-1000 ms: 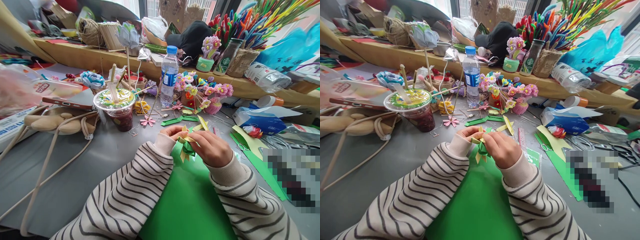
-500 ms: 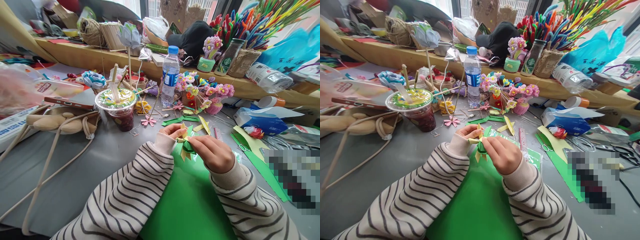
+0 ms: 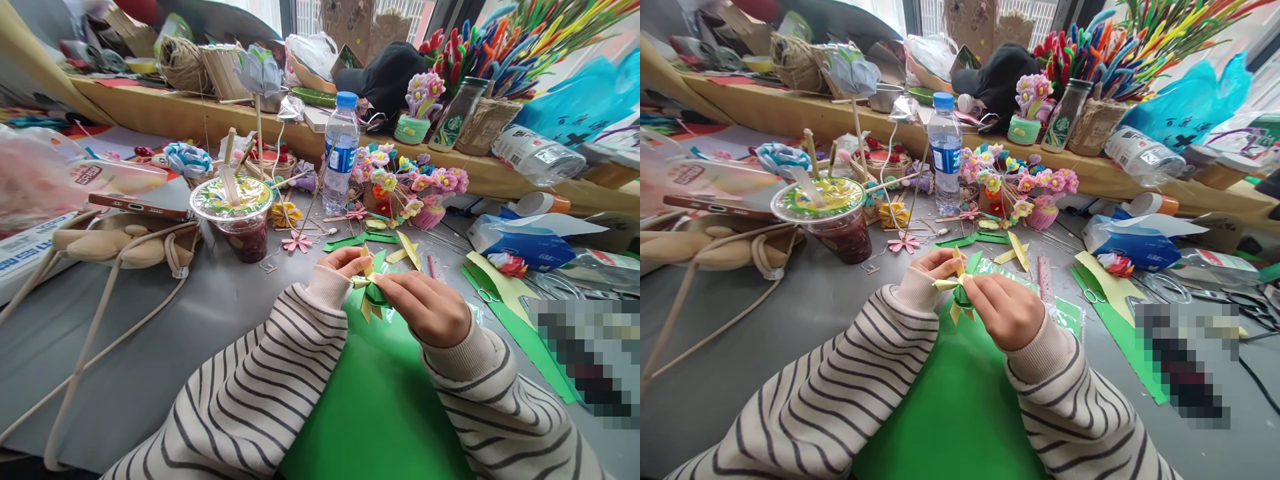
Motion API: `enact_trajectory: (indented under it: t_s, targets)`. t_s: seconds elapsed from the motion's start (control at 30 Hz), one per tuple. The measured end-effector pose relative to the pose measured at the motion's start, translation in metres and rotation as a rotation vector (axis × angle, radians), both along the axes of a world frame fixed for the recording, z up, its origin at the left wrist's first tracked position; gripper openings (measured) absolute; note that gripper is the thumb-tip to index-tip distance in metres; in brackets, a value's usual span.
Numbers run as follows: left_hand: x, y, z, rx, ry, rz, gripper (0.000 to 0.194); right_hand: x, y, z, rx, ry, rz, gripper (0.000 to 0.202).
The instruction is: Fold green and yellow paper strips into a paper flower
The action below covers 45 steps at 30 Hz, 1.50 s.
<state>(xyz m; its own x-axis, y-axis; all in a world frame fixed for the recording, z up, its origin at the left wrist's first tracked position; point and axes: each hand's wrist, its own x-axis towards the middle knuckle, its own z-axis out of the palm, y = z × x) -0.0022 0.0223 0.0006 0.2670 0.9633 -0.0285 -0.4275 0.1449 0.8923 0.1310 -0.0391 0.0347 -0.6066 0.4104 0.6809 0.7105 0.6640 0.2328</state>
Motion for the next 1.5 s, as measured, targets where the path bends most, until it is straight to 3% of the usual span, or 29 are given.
enact_trajectory:
  t_s: [0.6,1.07,1.2,1.5]
  targets:
    - [0.0,0.0,-0.001,-0.001,0.001,0.005,0.015,0.0,0.0,-0.001,-0.046,0.003,0.008,0.019]
    - [0.0,0.007,-0.007,-0.101,-0.056,-0.033,0.015,0.002,0.005,-0.002,-0.161,0.141,0.013,0.02]
    - [-0.001,0.005,-0.005,-0.125,-0.1,-0.101,0.016,0.002,0.003,0.005,-0.19,0.166,0.048,0.016]
    - [-0.002,0.0,0.004,-0.232,-0.099,-0.257,0.028,0.012,0.001,0.021,-0.424,0.43,0.068,0.016]
